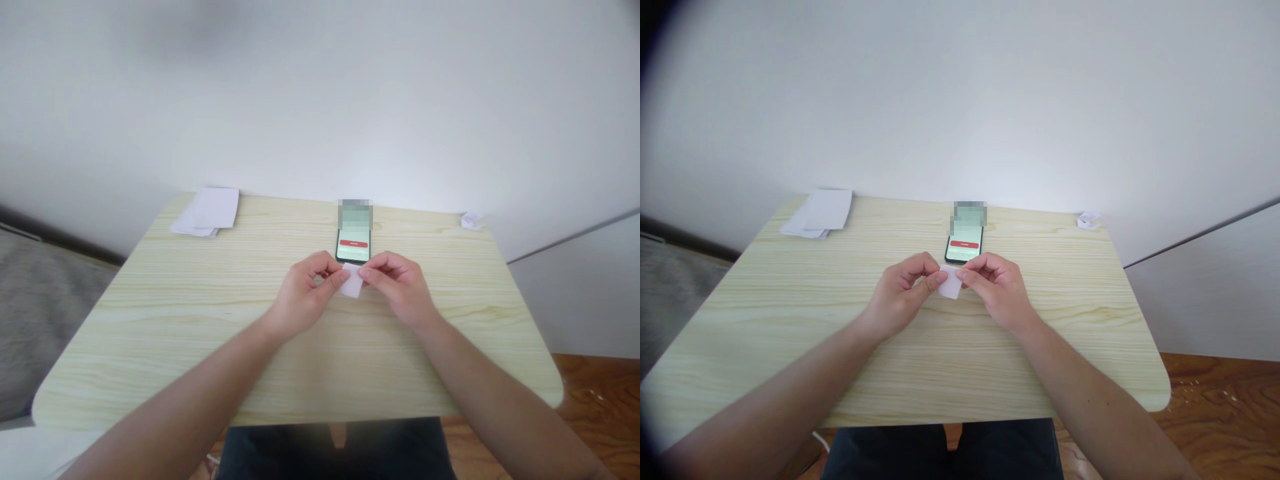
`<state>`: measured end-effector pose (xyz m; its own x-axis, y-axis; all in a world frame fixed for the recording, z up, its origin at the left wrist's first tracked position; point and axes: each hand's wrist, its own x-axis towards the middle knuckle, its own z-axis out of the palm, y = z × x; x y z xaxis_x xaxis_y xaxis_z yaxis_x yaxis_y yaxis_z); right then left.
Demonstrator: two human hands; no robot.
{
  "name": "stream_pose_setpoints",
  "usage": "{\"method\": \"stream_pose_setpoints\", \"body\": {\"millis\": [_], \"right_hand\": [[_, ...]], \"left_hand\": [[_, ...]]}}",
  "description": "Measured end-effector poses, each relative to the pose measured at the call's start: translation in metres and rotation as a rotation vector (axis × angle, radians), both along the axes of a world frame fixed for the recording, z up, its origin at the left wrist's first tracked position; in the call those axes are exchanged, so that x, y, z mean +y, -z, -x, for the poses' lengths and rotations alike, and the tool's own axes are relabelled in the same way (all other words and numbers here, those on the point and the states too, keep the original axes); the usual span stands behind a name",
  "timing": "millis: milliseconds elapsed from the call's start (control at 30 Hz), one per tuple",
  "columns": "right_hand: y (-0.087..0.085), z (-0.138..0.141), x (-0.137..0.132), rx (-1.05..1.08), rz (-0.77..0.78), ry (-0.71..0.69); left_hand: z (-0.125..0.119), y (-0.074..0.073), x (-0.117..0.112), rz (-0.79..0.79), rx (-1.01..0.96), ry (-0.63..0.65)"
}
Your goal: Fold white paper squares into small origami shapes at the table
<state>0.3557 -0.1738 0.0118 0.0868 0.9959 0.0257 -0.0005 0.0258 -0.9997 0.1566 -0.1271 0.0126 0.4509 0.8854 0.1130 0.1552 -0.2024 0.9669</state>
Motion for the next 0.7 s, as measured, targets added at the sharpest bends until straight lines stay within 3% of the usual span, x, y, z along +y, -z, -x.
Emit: {"method": "stream_pose_setpoints", "body": {"millis": [100, 200, 367, 700], "right_hand": [[0.0007, -0.0013, 0.0011, 0.050, -0.015, 0.009], [0.0035, -0.0024, 0.0023, 0.092, -0.004, 0.025], [0.0072, -0.0025, 0.0031, 0.107, 0.023, 0.033], [-0.0001, 0.0019, 0.0045, 0.108, 0.031, 0.024]], "left_hand": [[0.0010, -0.0009, 0.0021, 0.083, -0.028, 0.061], [0.0014, -0.0016, 0.0024, 0.036, -0.002, 0.115], [-0.0003, -0.0012, -0.0017, -0.085, 0.091, 0.057], [0.0006, 0.0015, -0.0002, -0.091, 0.048, 0.036]]}}
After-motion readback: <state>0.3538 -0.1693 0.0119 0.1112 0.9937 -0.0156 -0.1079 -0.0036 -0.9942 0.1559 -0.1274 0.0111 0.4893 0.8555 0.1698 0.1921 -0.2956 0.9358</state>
